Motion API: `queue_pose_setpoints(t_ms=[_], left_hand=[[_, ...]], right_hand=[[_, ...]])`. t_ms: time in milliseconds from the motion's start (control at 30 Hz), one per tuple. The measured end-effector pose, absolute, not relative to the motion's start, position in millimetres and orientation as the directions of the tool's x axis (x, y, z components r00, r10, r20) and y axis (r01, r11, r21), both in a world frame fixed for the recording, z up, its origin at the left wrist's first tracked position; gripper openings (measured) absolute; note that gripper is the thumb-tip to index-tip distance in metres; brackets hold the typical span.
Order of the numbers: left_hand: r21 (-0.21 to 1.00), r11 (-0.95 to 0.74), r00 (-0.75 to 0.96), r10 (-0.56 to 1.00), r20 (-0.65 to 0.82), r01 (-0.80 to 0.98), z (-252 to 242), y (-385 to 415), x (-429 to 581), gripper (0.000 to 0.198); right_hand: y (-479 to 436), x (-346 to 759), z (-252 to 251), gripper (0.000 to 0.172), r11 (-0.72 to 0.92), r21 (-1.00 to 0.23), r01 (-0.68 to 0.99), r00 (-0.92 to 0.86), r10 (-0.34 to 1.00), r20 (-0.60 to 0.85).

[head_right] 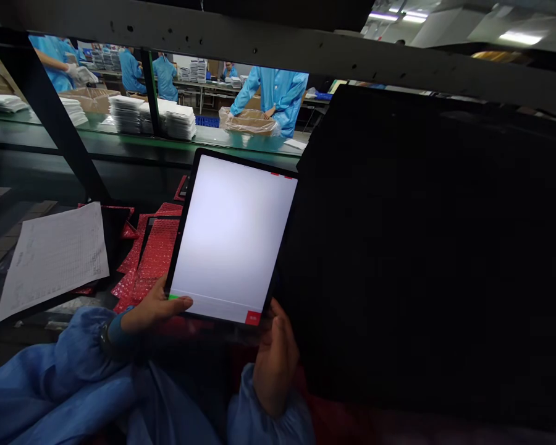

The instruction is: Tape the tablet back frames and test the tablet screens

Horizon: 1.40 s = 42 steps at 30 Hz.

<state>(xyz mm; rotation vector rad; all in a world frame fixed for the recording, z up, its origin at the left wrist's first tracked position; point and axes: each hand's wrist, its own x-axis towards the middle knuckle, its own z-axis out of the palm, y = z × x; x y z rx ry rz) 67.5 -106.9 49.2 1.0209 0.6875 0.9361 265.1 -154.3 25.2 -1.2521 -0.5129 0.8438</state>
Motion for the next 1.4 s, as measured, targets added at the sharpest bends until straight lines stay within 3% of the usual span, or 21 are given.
queue_pose_setpoints(t_ms=[400, 533, 633, 933, 1233, 1400], left_hand=[[0.928, 0.209, 0.383, 0.92, -0.08, -0.308, 43, -102, 61, 0.052], [0.914, 0.245, 0.394, 0.913, -0.106, -0.322, 44, -103, 55, 0.053], [0.918, 0.237, 0.33, 0.935, -0.127, -0.319, 43, -104, 49, 0.049], [0.95, 0.207, 0.157, 0.972, -0.174, -0.234, 34, -97, 32, 0.053], [0.941, 0.245, 0.099, 0.969, -0.227, -0.236, 23, -97, 23, 0.056], [0.927, 0.3, 0.017, 0.953, -0.304, -0.223, 31, -101, 18, 0.064]], right_hand=[[-141, 267, 8, 0.058, 0.019, -0.947, -0.322, 0.54, 0.825, -0.167], [-132, 274, -6, 0.052, -0.051, -0.947, -0.318, 0.516, 0.828, -0.218], [-123, 282, -17, 0.049, -0.088, -0.95, -0.3, 0.516, 0.822, -0.239], [-106, 285, -22, 0.063, -0.071, -0.958, -0.279, 0.487, 0.849, -0.204], [-89, 290, -35, 0.053, -0.04, -0.999, -0.004, 0.506, 0.862, -0.037], [-55, 314, -30, 0.047, -0.015, -0.969, 0.247, 0.559, 0.819, 0.13]])
